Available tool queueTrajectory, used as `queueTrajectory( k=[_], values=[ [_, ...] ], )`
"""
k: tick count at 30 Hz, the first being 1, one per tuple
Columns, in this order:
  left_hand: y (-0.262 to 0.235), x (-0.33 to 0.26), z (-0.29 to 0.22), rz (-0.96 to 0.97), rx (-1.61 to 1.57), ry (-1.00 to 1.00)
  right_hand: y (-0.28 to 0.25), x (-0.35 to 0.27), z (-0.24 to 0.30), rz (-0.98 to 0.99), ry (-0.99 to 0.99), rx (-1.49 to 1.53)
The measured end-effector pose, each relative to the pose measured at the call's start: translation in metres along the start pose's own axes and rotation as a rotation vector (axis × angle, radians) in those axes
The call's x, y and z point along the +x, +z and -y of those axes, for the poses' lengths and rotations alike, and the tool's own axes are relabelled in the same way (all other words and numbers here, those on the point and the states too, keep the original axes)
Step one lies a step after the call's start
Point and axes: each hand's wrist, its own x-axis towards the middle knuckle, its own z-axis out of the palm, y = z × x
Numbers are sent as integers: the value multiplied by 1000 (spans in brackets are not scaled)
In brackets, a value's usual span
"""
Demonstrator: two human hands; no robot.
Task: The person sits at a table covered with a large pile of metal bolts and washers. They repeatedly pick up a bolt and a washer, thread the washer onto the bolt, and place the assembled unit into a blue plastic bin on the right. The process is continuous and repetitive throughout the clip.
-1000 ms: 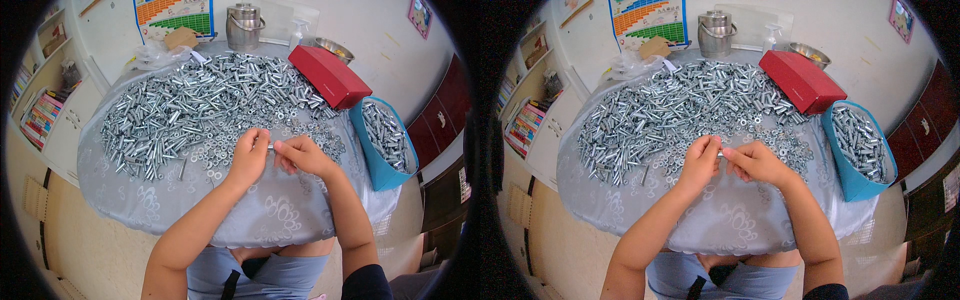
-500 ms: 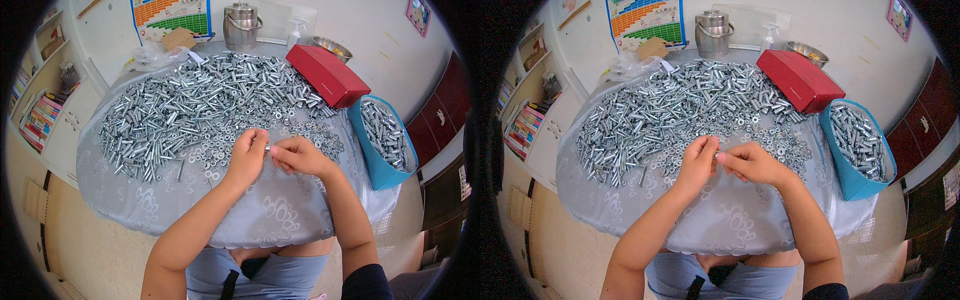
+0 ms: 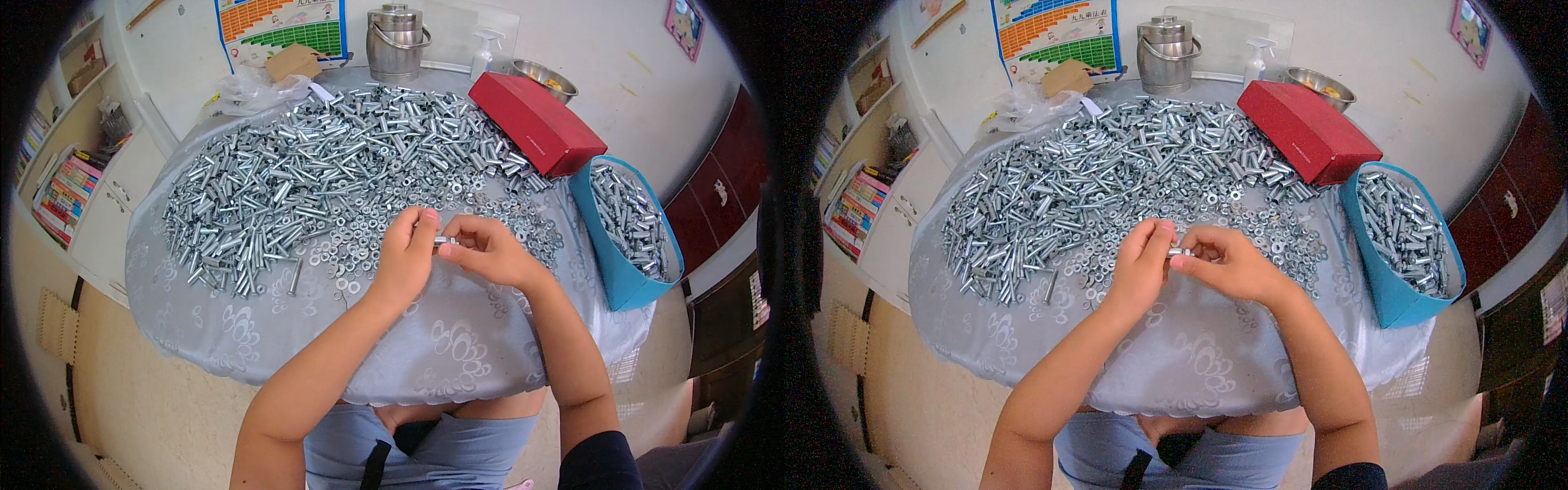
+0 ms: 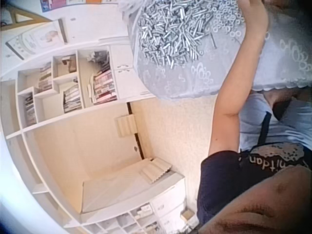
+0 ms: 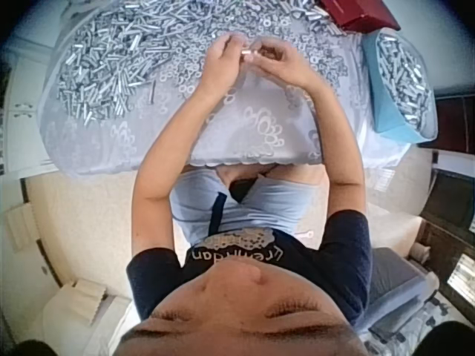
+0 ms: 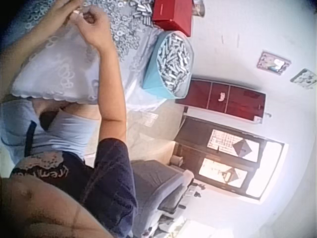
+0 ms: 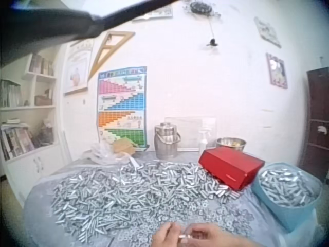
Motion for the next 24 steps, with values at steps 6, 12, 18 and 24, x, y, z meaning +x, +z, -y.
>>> queueTrajectory(
  k=[6, 12, 18, 24],
  values=[
    [3, 0, -3, 45, 17, -7, -10, -2, 4, 101, 166, 23],
    [2, -3, -10, 22, -131, -96, -2, -2, 0, 53, -52, 47],
    [-4, -3, -7, 74, 129, 150, 0, 0, 3, 144, 129, 311],
    [-2, -10, -17, -3, 452, 670, 1, -3, 10, 251, 189, 489]
  ],
)
